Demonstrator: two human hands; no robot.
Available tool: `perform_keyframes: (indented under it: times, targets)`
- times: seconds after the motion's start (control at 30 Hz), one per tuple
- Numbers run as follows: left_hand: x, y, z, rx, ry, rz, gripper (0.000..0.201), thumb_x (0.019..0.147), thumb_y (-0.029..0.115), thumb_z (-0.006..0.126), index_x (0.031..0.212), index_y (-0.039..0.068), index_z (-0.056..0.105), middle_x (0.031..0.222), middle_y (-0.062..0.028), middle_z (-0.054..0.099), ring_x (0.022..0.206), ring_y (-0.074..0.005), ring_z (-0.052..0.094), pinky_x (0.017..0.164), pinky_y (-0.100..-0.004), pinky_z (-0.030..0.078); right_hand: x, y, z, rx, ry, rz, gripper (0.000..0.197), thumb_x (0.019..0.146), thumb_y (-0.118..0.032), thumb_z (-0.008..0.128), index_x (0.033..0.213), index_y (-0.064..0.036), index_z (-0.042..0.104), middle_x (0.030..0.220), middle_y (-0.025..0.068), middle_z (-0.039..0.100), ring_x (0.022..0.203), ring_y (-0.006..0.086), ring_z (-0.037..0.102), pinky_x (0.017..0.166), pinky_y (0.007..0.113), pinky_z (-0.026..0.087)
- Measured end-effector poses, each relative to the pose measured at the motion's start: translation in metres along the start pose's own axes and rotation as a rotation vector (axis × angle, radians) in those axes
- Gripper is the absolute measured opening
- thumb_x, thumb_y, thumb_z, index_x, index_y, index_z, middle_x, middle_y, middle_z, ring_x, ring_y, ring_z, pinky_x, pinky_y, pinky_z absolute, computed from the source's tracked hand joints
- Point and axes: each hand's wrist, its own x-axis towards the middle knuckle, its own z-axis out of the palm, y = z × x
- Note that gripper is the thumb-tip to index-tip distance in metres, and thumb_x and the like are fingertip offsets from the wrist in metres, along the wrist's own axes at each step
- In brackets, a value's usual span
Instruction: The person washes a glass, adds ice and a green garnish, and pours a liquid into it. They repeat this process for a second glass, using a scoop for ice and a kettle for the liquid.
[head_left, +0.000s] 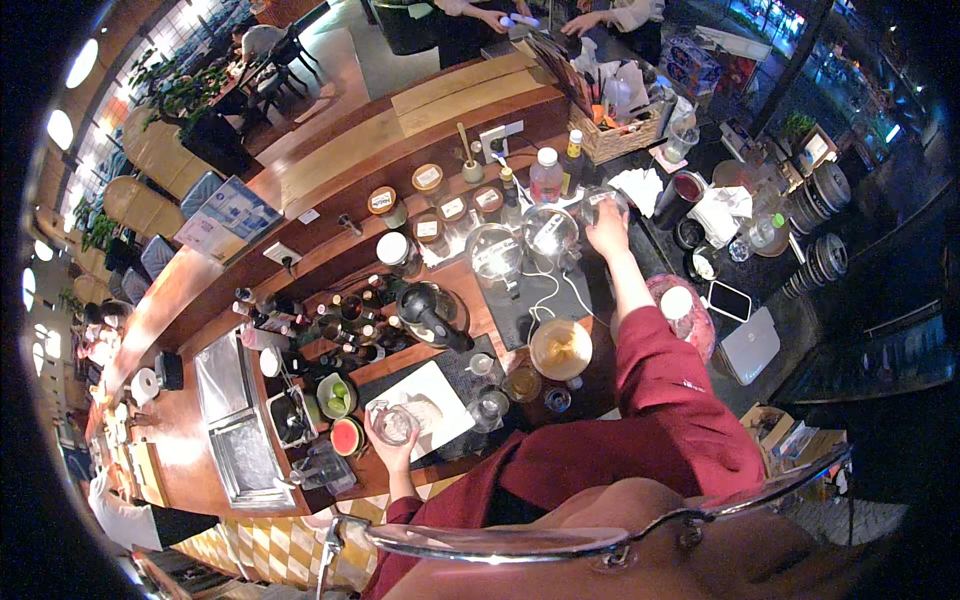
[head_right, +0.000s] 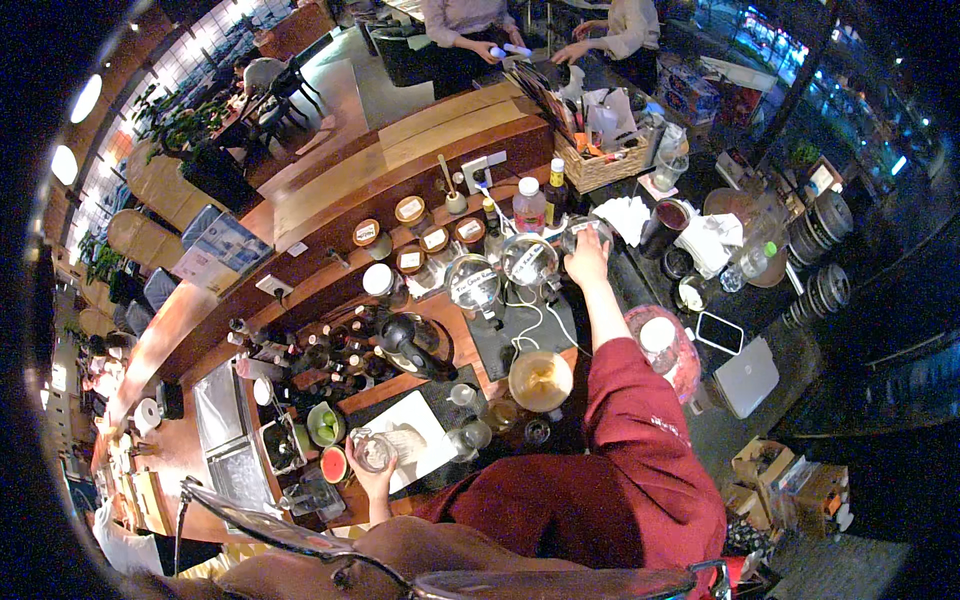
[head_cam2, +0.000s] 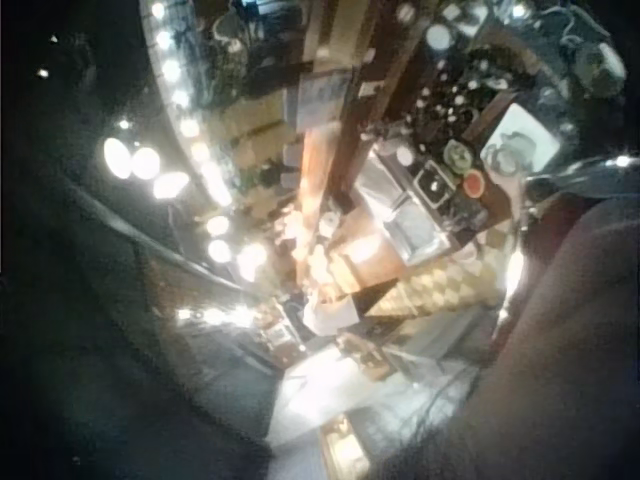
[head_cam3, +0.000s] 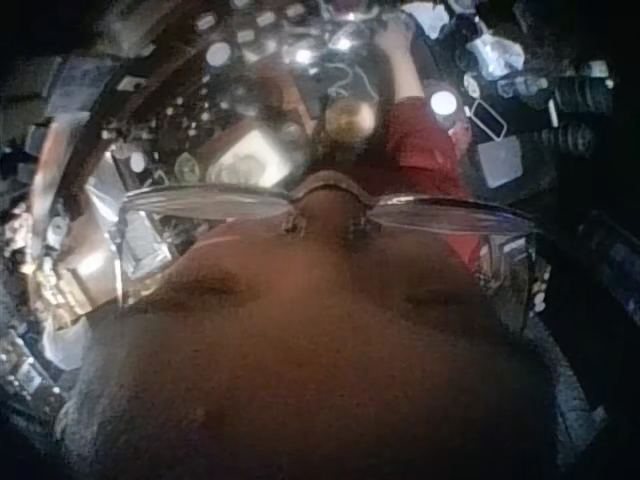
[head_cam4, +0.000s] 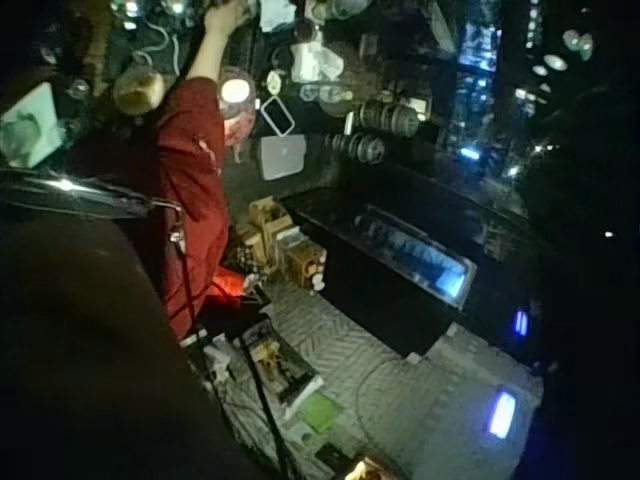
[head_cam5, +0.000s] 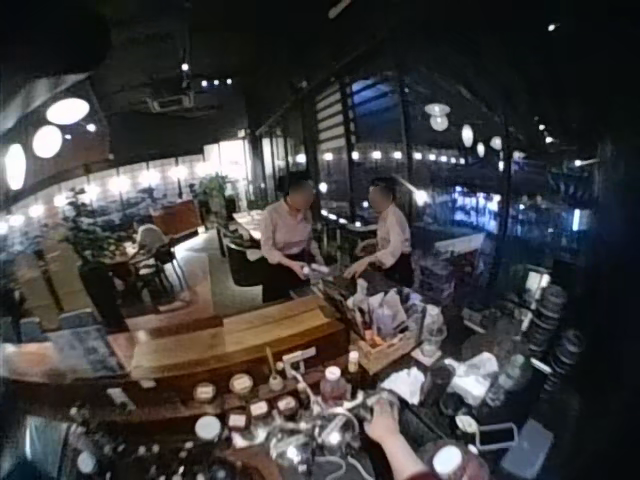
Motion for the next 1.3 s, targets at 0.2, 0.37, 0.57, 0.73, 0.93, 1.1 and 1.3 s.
perform_keyframes:
  times: [0.2, 0.37, 0.57, 0.73, 0.93, 1.1, 1.3]
  targets:
    - [0.004, -0.038, 0.009, -0.108, 0.017, 0.107, 0.108, 0.049, 0.009, 0.084, 0.138, 0.007, 0.021, 0.122, -0.0157, 0.047, 0.115, -0.0272, 0.046, 0.100, -0.0400, 0.035, -0.138, -0.084, -0.074, 0.577, 0.252, -0.298, 0.043, 0.075, -0.008, 0.064, 0.115, -0.0030, 0.049, 0.130, 0.0196, 0.045, 0.123, 0.0341, 0.043, 0.103, 0.040, 0.033]
    - [0.006, -0.060, 0.010, 0.018, 0.041, 0.212, 0.101, 0.050, 0.016, 0.085, 0.133, 0.004, 0.029, 0.123, -0.0157, 0.046, 0.115, -0.0286, 0.046, 0.102, -0.0401, 0.033, -0.238, -0.121, -0.083, 0.707, 0.266, -0.264, 0.034, 0.076, -0.003, 0.063, 0.110, -0.0019, 0.054, 0.115, 0.0137, 0.055, 0.110, 0.0265, 0.052, 0.095, 0.036, 0.040]
    - [0.006, -0.060, 0.011, -0.085, -0.030, 0.214, 0.095, 0.055, 0.014, 0.084, 0.132, 0.002, 0.029, 0.123, -0.0146, 0.044, 0.115, -0.0263, 0.046, 0.101, -0.0369, 0.036, -0.300, -0.143, -0.093, 0.792, 0.076, -0.243, 0.025, 0.077, -0.004, 0.061, 0.102, -0.0018, 0.058, 0.100, 0.0106, 0.060, 0.094, 0.0225, 0.057, 0.085, 0.032, 0.045]
    - [0.011, -0.069, 0.012, -0.044, -0.004, 0.258, 0.095, 0.054, 0.022, 0.085, 0.131, 0.001, 0.033, 0.122, -0.0150, 0.045, 0.114, -0.0262, 0.047, 0.099, -0.0365, 0.037, -0.357, -0.182, -0.061, 0.392, -0.193, -0.492, 0.054, 0.072, -0.024, 0.072, 0.118, -0.0058, 0.050, 0.118, 0.0145, 0.053, 0.113, 0.0320, 0.049, 0.096, 0.040, 0.039]
    - [0.013, -0.072, 0.010, -0.020, -0.040, 0.232, 0.094, 0.054, 0.027, 0.085, 0.131, 0.003, 0.035, 0.120, -0.0160, 0.045, 0.115, -0.0297, 0.044, 0.100, -0.0393, 0.035, -0.387, -0.192, 0.017, -0.166, -0.207, -0.581, 0.065, 0.071, -0.021, 0.069, 0.131, -0.0131, 0.042, 0.134, 0.0153, 0.040, 0.116, 0.0396, 0.043, 0.096, 0.047, 0.039]
    - [0.022, -0.075, 0.001, -0.005, -0.135, 0.221, 0.093, 0.052, 0.026, 0.085, 0.128, 0.002, 0.038, 0.117, -0.0153, 0.048, 0.110, -0.0300, 0.048, 0.097, -0.0389, 0.039, -0.378, -0.196, 0.025, -0.233, -0.334, -0.465, 0.046, 0.073, -0.010, 0.059, 0.119, -0.0126, 0.053, 0.119, 0.0139, 0.049, 0.105, 0.0365, 0.049, 0.087, 0.044, 0.045]
    - [0.050, -0.054, -0.024, 0.039, -0.388, 0.200, 0.093, 0.046, 0.025, 0.086, 0.126, 0.005, 0.044, 0.119, -0.0148, 0.051, 0.110, -0.0302, 0.051, 0.098, -0.0371, 0.039, -0.376, -0.204, 0.033, -0.339, -0.247, -0.389, 0.036, 0.071, -0.017, 0.063, 0.105, -0.0094, 0.054, 0.104, 0.0133, 0.052, 0.099, 0.0349, 0.052, 0.078, 0.043, 0.049]
